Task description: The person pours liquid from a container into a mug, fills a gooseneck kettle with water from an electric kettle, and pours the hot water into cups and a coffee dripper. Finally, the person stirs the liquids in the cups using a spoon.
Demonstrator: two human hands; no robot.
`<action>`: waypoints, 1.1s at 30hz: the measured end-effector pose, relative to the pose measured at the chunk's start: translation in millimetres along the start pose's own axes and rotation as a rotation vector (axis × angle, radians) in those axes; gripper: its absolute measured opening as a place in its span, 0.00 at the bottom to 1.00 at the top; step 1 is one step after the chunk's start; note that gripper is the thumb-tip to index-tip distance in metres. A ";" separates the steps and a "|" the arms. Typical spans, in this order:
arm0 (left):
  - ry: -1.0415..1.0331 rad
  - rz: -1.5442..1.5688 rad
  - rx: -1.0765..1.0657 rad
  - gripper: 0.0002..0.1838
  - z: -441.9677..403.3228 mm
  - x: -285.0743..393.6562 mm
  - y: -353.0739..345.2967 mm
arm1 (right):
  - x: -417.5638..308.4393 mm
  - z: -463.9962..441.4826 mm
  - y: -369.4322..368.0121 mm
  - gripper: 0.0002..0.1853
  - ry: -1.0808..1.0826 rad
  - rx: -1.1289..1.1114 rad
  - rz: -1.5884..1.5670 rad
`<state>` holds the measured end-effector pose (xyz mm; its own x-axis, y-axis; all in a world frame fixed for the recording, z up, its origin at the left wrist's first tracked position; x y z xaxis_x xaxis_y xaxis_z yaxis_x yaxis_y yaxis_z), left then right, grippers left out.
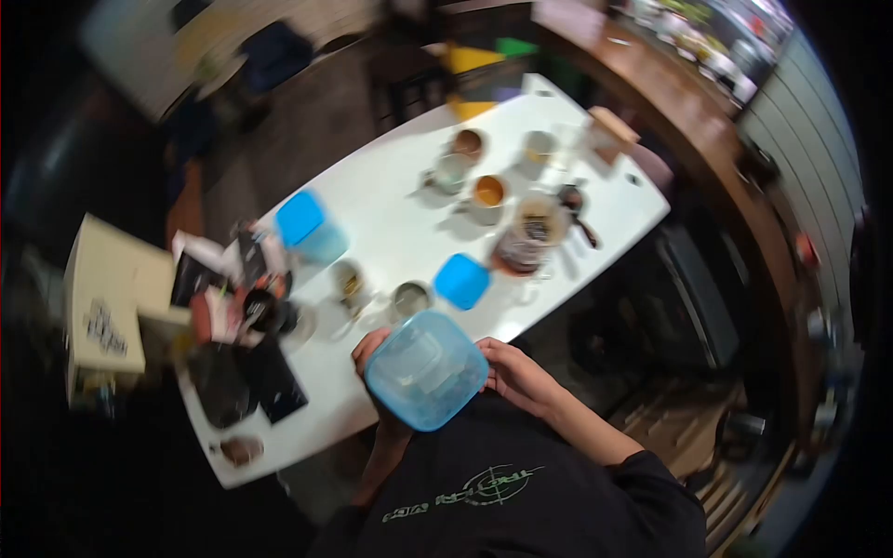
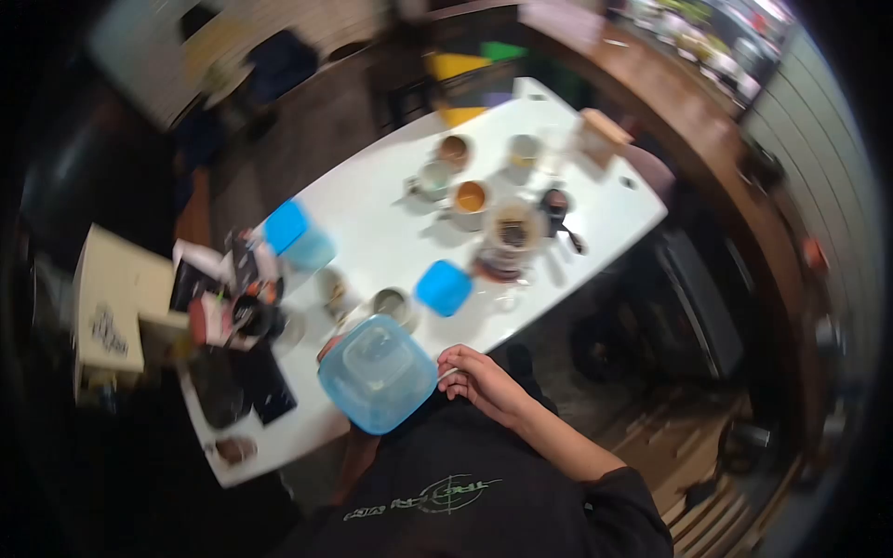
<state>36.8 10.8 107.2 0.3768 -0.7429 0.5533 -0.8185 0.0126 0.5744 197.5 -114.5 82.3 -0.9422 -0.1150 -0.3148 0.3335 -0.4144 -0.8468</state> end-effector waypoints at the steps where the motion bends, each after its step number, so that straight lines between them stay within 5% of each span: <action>1: 0.077 0.066 -0.029 0.39 -2.6 6.1 -11.5 | -16.5 16.9 6.2 0.09 0.052 -0.034 0.088; 4: -0.197 0.080 0.039 0.41 -15.6 65.4 -33.1 | -62.1 78.3 23.8 0.10 0.296 0.046 0.147; 7: -0.233 0.340 -0.037 0.48 -12.9 106.0 -65.0 | -114.5 140.4 46.0 0.11 0.537 0.160 0.302; 19: -0.142 0.602 -0.705 0.59 45.8 279.1 -315.2 | -337.7 518.1 222.6 0.11 1.513 0.979 0.527; 25: -0.049 0.694 -0.777 0.63 43.7 349.0 -379.6 | -403.1 618.5 288.7 0.12 1.582 1.301 0.522; 29: 0.086 0.744 -0.778 0.63 40.8 382.4 -384.8 | -386.0 585.5 267.8 0.16 1.476 1.101 0.722; 33: -0.080 0.600 -0.745 0.64 25.3 411.6 -379.8 | -374.3 531.9 258.2 0.20 1.346 1.008 0.825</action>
<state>491.8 -316.7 101.5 -0.0684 -0.5175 0.8529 -0.3690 0.8074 0.4603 618.7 -658.7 209.6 0.2461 -0.0494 -0.9680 0.0172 -0.9983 0.0553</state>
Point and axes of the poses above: each hand's wrist, its own z-axis away from the middle knuckle, its own y-axis out of the back of the hand, x = y × z, the point moved 4 cm from there along -z, towards the middle knuckle, and after that the axes turned 12 degrees about -z, right-handed, at the moved point
